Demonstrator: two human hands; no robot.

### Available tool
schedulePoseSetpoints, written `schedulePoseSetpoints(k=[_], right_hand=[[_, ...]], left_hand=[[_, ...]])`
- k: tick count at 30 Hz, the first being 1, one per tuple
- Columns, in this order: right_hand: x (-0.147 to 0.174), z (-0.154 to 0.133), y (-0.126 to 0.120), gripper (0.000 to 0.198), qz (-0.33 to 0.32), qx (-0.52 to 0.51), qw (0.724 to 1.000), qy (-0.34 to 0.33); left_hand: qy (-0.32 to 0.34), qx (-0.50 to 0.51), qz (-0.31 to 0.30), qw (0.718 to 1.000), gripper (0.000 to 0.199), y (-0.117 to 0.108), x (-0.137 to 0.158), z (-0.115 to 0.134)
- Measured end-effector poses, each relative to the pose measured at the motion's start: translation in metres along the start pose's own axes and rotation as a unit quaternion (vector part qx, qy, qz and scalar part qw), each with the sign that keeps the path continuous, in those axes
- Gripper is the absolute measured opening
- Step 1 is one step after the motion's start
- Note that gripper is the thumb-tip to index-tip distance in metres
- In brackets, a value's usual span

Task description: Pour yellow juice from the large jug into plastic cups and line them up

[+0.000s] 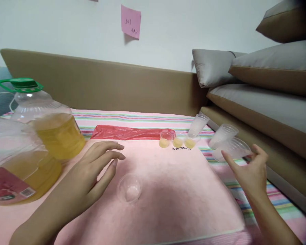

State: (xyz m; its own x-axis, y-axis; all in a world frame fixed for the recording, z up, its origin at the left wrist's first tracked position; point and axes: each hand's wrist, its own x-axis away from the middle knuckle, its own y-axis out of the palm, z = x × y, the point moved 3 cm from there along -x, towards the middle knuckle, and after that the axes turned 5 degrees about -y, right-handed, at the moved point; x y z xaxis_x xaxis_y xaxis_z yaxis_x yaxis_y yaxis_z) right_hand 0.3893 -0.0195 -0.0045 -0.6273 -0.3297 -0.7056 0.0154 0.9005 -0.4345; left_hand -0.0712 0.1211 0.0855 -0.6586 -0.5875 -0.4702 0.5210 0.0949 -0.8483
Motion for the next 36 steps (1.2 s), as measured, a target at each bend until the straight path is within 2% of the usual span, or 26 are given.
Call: schedulePoseSetpoints(k=[3, 7, 17, 22, 24, 26, 27, 29, 31, 32, 34, 36], right_hand=[[-0.006, 0.026, 0.000, 0.117, 0.000, 0.077, 0.996, 0.050], [-0.008, 0.043, 0.004, 0.106, -0.020, 0.120, 0.988, 0.093], [-0.003, 0.063, 0.016, 0.105, -0.066, 0.127, 0.981, 0.129], [-0.003, 0.061, 0.008, 0.114, -0.056, 0.130, 0.982, 0.127], [-0.008, 0.053, -0.005, 0.109, 0.019, 0.139, 0.986, 0.094], [-0.014, 0.033, -0.018, 0.091, 0.130, 0.092, 0.987, -0.002], [-0.014, 0.017, -0.023, 0.080, 0.176, 0.032, 0.982, -0.066], [-0.005, -0.024, -0.025, 0.062, 0.189, -0.152, 0.954, -0.178], [0.015, -0.072, -0.012, 0.047, 0.072, -0.300, 0.937, -0.163], [0.030, -0.098, -0.003, 0.045, -0.016, -0.350, 0.925, -0.150], [0.068, -0.145, 0.013, 0.039, -0.182, -0.410, 0.885, -0.124], [0.104, -0.181, 0.021, 0.051, -0.295, -0.413, 0.851, -0.136]], left_hand=[[0.002, -0.006, 0.015, 1.000, 0.021, -0.002, 0.000, 0.000], [-0.004, -0.014, 0.008, 1.000, 0.018, -0.005, 0.000, -0.002], [-0.003, -0.016, 0.004, 1.000, 0.014, -0.005, -0.002, -0.003], [0.002, -0.021, 0.006, 1.000, 0.014, -0.004, 0.000, -0.005], [0.007, -0.021, 0.016, 1.000, 0.014, -0.005, 0.001, -0.006], [0.007, -0.021, 0.019, 1.000, 0.014, -0.005, 0.002, -0.009], [0.007, -0.023, 0.020, 1.000, 0.014, -0.004, 0.003, -0.010], [0.006, -0.025, 0.024, 0.999, 0.015, -0.003, 0.004, -0.013], [0.003, -0.029, 0.025, 0.999, 0.015, -0.002, 0.004, -0.015], [0.002, -0.030, 0.024, 0.999, 0.015, -0.001, 0.004, -0.016], [-0.002, -0.029, 0.021, 0.999, 0.015, 0.000, 0.005, -0.017], [-0.011, -0.024, 0.019, 0.999, 0.014, 0.000, 0.007, -0.019]])
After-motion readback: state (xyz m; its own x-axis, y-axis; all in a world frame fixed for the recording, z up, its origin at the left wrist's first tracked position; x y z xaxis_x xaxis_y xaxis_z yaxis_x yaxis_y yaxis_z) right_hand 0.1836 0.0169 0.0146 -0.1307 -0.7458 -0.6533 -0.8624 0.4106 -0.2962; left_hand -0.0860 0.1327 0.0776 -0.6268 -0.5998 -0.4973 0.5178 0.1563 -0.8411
